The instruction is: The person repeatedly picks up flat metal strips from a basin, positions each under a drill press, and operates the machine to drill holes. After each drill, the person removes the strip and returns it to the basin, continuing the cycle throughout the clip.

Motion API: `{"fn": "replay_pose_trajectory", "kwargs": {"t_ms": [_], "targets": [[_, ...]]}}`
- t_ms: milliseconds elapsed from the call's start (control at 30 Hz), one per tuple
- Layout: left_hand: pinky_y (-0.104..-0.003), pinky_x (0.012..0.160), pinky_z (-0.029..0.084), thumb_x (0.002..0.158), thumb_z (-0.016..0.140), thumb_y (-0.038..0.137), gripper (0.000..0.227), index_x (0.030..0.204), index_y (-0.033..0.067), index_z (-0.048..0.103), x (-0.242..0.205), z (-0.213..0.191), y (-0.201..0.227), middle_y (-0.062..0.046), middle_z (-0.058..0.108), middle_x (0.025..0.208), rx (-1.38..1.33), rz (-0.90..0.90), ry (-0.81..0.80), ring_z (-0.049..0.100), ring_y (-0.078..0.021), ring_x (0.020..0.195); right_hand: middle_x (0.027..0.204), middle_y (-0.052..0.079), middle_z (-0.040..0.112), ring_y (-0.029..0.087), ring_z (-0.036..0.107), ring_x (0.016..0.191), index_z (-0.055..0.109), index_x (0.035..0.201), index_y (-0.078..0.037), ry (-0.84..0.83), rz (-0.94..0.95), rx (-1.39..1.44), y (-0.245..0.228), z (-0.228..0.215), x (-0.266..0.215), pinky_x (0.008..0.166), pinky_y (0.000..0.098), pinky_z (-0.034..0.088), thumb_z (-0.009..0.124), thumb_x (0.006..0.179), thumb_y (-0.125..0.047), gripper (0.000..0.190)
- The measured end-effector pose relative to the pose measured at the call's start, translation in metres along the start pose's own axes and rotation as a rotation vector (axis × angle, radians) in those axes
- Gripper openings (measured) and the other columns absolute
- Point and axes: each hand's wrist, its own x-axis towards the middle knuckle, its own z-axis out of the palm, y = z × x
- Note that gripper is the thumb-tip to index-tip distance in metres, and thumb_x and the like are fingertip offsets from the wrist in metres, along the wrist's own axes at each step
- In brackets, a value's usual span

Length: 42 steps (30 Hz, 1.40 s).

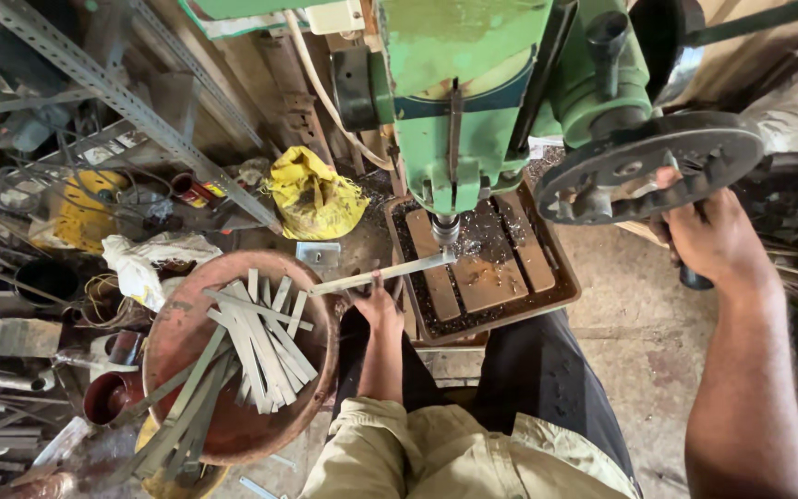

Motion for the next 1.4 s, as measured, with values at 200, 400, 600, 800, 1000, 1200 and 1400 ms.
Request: {"fn": "replay_pose_trajectory", "kwargs": {"t_ms": [200, 400, 600, 800, 1000, 1200, 1400], "targets": [[-0.057, 0.093, 0.061, 0.1, 0.056, 0.003, 0.086, 0.16, 0.0383, 0.006, -0.007, 0.001, -0.002, -0.015, 0.043, 0.153, 0.005, -0.044, 0.072, 0.062, -0.0314, 0.12, 0.083, 0.001, 0.056, 0.01, 0.051, 0.073, 0.058, 0.104, 0.001, 0.089, -0.374, 0.03, 0.009, 0.011, 0.005, 0.06, 0.0304, 0.042, 0.051, 0.121, -0.039, 0.044], [-0.057, 0.09, 0.062, 0.104, 0.051, 0.008, 0.083, 0.161, 0.0392, 0.0, 0.002, -0.004, -0.014, -0.018, 0.05, 0.149, -0.006, -0.023, 0.085, 0.068, -0.0306, 0.113, 0.071, -0.001, 0.053, 0.009, 0.046, 0.054, 0.06, 0.101, -0.004, 0.012, -0.098, 0.159, 0.009, 0.014, 0.003, 0.048, 0.0301, 0.037, 0.05, 0.117, -0.034, 0.036], [-0.058, 0.085, 0.06, 0.104, 0.051, 0.008, 0.082, 0.16, 0.0381, -0.001, 0.004, -0.01, -0.023, -0.016, 0.047, 0.148, -0.02, 0.001, 0.117, 0.07, -0.0312, 0.111, 0.071, -0.001, 0.054, 0.008, 0.045, 0.052, 0.06, 0.102, -0.005, 0.01, -0.094, 0.178, 0.012, 0.014, 0.005, 0.047, 0.0299, 0.037, 0.049, 0.116, -0.029, 0.03], [-0.057, 0.083, 0.064, 0.103, 0.051, 0.008, 0.088, 0.159, 0.0417, -0.008, 0.008, -0.005, -0.016, -0.016, 0.047, 0.147, -0.002, -0.016, 0.114, 0.07, -0.0298, 0.109, 0.074, 0.0, 0.055, 0.009, 0.047, 0.056, 0.057, 0.097, -0.004, 0.01, -0.18, 0.175, 0.021, 0.013, 0.007, 0.05, 0.0302, 0.037, 0.048, 0.117, -0.022, 0.028], [-0.056, 0.083, 0.061, 0.104, 0.049, 0.008, 0.086, 0.16, 0.0413, -0.006, 0.005, -0.003, -0.012, -0.021, 0.051, 0.145, -0.018, -0.024, 0.069, 0.07, -0.0306, 0.108, 0.075, 0.0, 0.055, 0.009, 0.049, 0.058, 0.058, 0.1, -0.004, 0.017, -0.157, 0.155, 0.019, 0.015, 0.007, 0.05, 0.0296, 0.038, 0.047, 0.117, -0.023, 0.028], [-0.056, 0.087, 0.059, 0.104, 0.05, 0.011, 0.089, 0.159, 0.0428, -0.012, -0.002, 0.003, -0.006, -0.023, 0.045, 0.15, 0.019, -0.04, 0.124, 0.07, -0.0311, 0.111, 0.068, 0.002, 0.054, 0.011, 0.049, 0.052, 0.056, 0.09, -0.005, -0.007, -0.053, 0.087, 0.013, 0.013, 0.008, 0.046, 0.0307, 0.039, 0.043, 0.121, -0.034, 0.044], [-0.055, 0.087, 0.06, 0.103, 0.05, 0.011, 0.089, 0.159, 0.0423, -0.012, -0.005, 0.0, -0.004, -0.023, 0.041, 0.154, 0.06, -0.047, 0.147, 0.069, -0.0295, 0.115, 0.068, 0.001, 0.054, 0.01, 0.049, 0.052, 0.057, 0.091, -0.006, -0.011, -0.106, 0.135, 0.007, 0.015, 0.006, 0.045, 0.0291, 0.038, 0.044, 0.119, -0.038, 0.044]]}}
